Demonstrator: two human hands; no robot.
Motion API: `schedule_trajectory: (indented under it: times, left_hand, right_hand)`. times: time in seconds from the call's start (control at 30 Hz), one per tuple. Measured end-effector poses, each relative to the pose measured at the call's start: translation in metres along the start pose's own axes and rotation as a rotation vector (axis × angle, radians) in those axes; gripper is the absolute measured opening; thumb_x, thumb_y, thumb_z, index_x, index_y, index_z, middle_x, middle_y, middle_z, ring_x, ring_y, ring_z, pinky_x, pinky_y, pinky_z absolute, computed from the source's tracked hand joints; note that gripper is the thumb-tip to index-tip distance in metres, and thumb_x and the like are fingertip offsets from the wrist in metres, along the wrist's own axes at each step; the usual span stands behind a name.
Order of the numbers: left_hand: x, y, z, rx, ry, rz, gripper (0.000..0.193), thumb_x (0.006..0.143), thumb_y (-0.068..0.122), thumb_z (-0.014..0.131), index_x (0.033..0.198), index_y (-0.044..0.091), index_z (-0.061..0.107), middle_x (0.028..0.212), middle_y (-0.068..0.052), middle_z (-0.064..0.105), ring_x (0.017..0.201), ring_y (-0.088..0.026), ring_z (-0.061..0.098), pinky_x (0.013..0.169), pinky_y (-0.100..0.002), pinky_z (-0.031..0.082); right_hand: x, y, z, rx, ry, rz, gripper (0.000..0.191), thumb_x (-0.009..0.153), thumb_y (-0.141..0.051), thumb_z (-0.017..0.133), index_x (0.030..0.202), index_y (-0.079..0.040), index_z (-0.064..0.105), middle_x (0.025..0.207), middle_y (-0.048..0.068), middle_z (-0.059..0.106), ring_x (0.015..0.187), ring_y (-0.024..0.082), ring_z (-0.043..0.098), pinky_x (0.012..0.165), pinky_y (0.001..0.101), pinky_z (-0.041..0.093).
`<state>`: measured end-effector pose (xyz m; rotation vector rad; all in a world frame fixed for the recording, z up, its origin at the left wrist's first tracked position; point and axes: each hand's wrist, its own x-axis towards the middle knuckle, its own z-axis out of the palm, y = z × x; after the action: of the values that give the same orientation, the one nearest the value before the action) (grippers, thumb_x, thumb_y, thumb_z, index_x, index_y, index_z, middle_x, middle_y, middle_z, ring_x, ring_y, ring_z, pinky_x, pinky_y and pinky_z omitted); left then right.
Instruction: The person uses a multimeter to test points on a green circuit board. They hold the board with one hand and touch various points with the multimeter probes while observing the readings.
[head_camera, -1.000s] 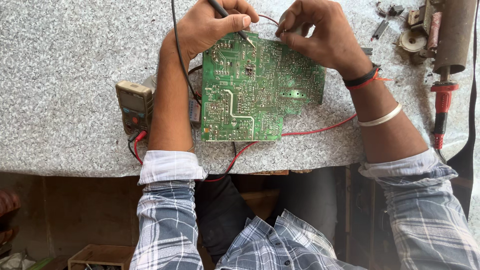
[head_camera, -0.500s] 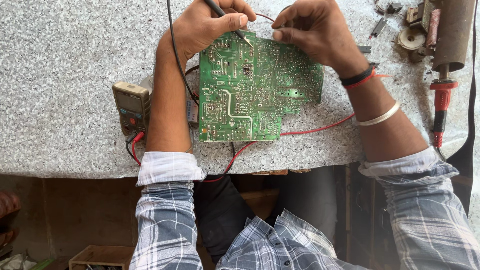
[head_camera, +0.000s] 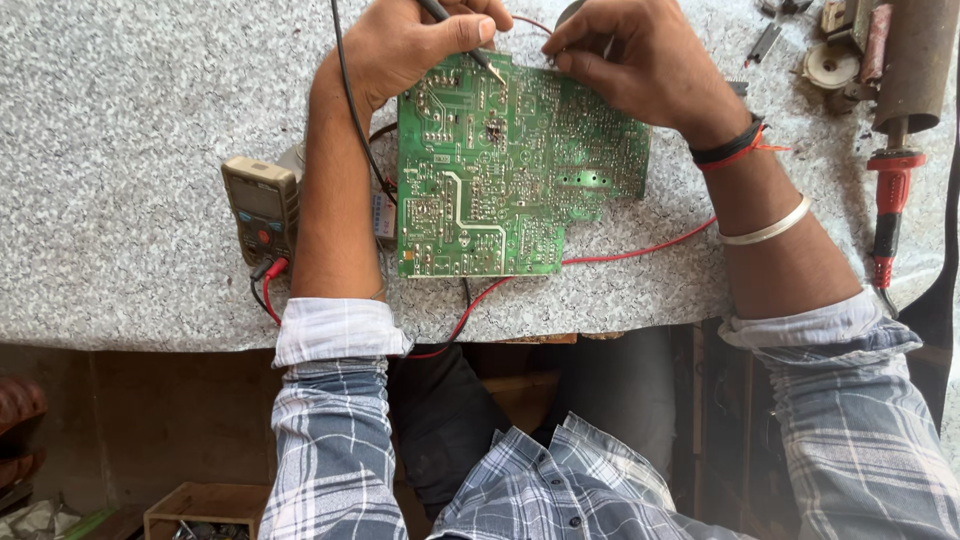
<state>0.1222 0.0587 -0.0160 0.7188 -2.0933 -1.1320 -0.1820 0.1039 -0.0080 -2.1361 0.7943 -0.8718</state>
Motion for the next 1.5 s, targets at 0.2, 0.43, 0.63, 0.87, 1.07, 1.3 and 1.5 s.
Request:
schedule_trajectory:
  times: [0.2,0.43,0.63,0.87,1.07,1.3,1.5]
  left_hand:
    - [0.005,-0.012,-0.008,0.016,0.0,0.027,0.034,0.108,0.039,0.075,0.113,0.005,0.077,0.113,-0.006,0.078,0.098,-0.015,0.075,0.088,-0.034,0.064]
    - [0.003,-0.014,-0.013,0.049,0.018,-0.036,0.032,0.106,0.038,0.075,0.115,0.007,0.077,0.107,-0.005,0.078,0.095,-0.013,0.074,0.086,-0.032,0.062]
    - [0.006,-0.013,-0.017,0.021,0.008,-0.031,0.032,0.108,0.037,0.074,0.117,0.007,0.077,0.11,-0.005,0.078,0.098,-0.013,0.073,0.087,-0.031,0.062]
    - [0.009,-0.012,-0.02,0.061,0.015,-0.042,0.035,0.107,0.04,0.073,0.119,0.008,0.077,0.105,-0.004,0.078,0.097,-0.014,0.075,0.085,-0.031,0.063]
    - [0.005,-0.01,-0.023,0.056,0.009,-0.065,0.034,0.108,0.039,0.072,0.12,0.008,0.076,0.104,-0.004,0.076,0.097,-0.013,0.073,0.084,-0.032,0.062]
    - [0.0,-0.004,-0.026,0.029,-0.006,0.01,0.029,0.109,0.032,0.072,0.119,0.006,0.075,0.111,-0.003,0.077,0.099,-0.014,0.072,0.088,-0.032,0.061]
    - [0.006,0.012,-0.026,-0.083,-0.058,-0.1,0.026,0.106,0.029,0.072,0.116,0.005,0.076,0.102,-0.004,0.074,0.097,-0.012,0.068,0.087,-0.029,0.056]
  right_hand:
    - [0.008,0.004,-0.007,-0.125,-0.025,-0.085,0.004,0.109,-0.002,0.076,0.113,-0.002,0.075,0.112,0.007,0.075,0.099,0.013,0.072,0.083,0.0278,0.06]
    - [0.019,0.004,0.004,-0.106,-0.002,-0.017,0.009,0.107,-0.002,0.077,0.115,-0.003,0.076,0.102,0.006,0.074,0.091,0.016,0.071,0.078,0.0292,0.057]
    - [0.019,0.003,-0.003,-0.178,0.007,-0.12,0.008,0.102,0.002,0.077,0.109,-0.001,0.074,0.104,0.008,0.075,0.098,0.017,0.074,0.084,0.0306,0.059]
    - [0.024,0.01,-0.003,-0.244,0.019,-0.122,0.007,0.104,-0.003,0.082,0.107,-0.002,0.076,0.103,0.008,0.075,0.093,0.017,0.073,0.079,0.0304,0.058]
    - [0.028,0.01,0.01,-0.166,0.045,-0.072,0.007,0.103,-0.002,0.079,0.109,-0.002,0.076,0.104,0.006,0.075,0.091,0.016,0.073,0.078,0.0294,0.058]
    - [0.029,-0.006,0.01,-0.219,0.063,-0.099,0.006,0.104,-0.005,0.082,0.104,-0.002,0.077,0.101,0.007,0.075,0.083,0.017,0.069,0.072,0.0301,0.054]
    - [0.033,-0.024,0.007,-0.289,0.049,-0.048,0.008,0.098,-0.009,0.083,0.101,-0.003,0.078,0.091,0.01,0.072,0.074,0.021,0.067,0.065,0.0336,0.053]
